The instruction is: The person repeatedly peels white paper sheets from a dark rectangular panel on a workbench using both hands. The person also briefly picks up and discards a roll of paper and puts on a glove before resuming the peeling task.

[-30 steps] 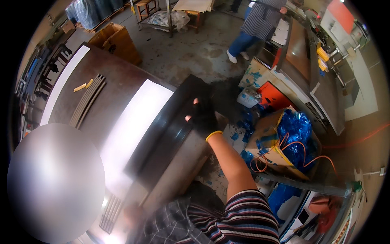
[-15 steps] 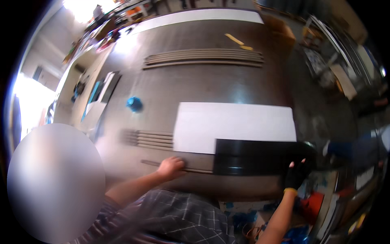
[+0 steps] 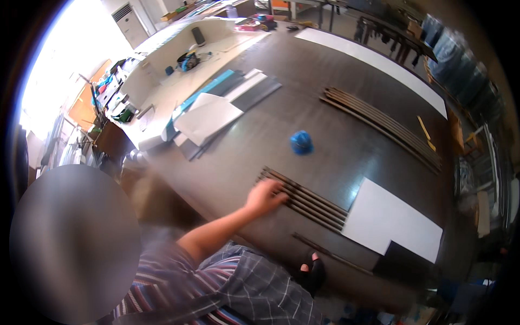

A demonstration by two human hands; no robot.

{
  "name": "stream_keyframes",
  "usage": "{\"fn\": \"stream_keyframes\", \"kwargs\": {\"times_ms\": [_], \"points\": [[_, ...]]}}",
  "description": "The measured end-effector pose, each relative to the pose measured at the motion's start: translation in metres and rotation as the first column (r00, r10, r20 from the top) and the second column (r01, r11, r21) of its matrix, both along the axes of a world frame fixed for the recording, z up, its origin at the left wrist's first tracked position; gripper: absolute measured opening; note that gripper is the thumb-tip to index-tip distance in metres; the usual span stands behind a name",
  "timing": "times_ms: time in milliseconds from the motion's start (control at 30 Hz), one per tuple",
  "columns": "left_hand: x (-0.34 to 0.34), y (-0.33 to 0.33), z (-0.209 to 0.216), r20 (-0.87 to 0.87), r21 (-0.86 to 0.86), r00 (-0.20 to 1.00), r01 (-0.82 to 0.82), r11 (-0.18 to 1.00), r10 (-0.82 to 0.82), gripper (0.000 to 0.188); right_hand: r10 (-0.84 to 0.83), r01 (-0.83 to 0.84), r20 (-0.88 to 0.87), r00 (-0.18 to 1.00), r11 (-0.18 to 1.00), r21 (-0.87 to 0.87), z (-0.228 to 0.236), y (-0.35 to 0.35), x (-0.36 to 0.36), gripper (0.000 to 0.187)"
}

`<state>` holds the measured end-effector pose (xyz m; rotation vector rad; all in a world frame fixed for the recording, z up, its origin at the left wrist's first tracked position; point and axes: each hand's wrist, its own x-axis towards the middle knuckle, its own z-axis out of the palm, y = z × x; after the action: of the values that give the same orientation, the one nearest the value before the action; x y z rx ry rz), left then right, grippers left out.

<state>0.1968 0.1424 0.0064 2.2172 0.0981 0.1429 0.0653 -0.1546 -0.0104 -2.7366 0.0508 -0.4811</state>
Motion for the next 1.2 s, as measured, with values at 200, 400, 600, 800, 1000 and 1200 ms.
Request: {"fn": "stream_keyframes", "kwargs": {"times_ms": [200,400,600,800,1000,1200], "points": [[0.074,0.255,-0.015,-0.024,-0.157,0.358,-0.923,0.35,0.934,0.082,-0.094,0.101,-0.09,0.992,0.991,0.088,-0.012,0.086,0.007,0.039],[0.106,0.353,-0.049,-0.334,-0.186,0.544,-0.839,0.512,0.77,0.067,-0.092,0.119,-0.166,0.982,0.98,0.159,-0.01,0.159,0.005,0.034],[0.038,0.402,-0.006,-0.106,-0.91,0.62,-0.376,0.175,0.777,0.02,-0.146,0.189,-0.223,0.964,0.964,0.187,-0.015,0.186,-0.007,0.029],[-0.015,0.482,-0.014,-0.595,-0.79,0.407,-0.455,-0.411,0.693,0.051,-0.178,0.246,-0.272,0.946,0.938,0.244,-0.02,0.2,-0.019,0.026],[0.015,0.508,0.009,-0.719,-0.614,0.275,-0.681,-0.399,0.638,0.062,-0.209,0.309,-0.27,0.94,0.857,0.413,-0.01,0.214,-0.036,0.025],[-0.003,0.581,-0.053,-0.043,-0.639,0.408,-0.713,0.288,0.912,0.028,-0.171,0.206,-0.159,0.972,0.949,0.24,-0.039,0.221,-0.076,0.03]]}}
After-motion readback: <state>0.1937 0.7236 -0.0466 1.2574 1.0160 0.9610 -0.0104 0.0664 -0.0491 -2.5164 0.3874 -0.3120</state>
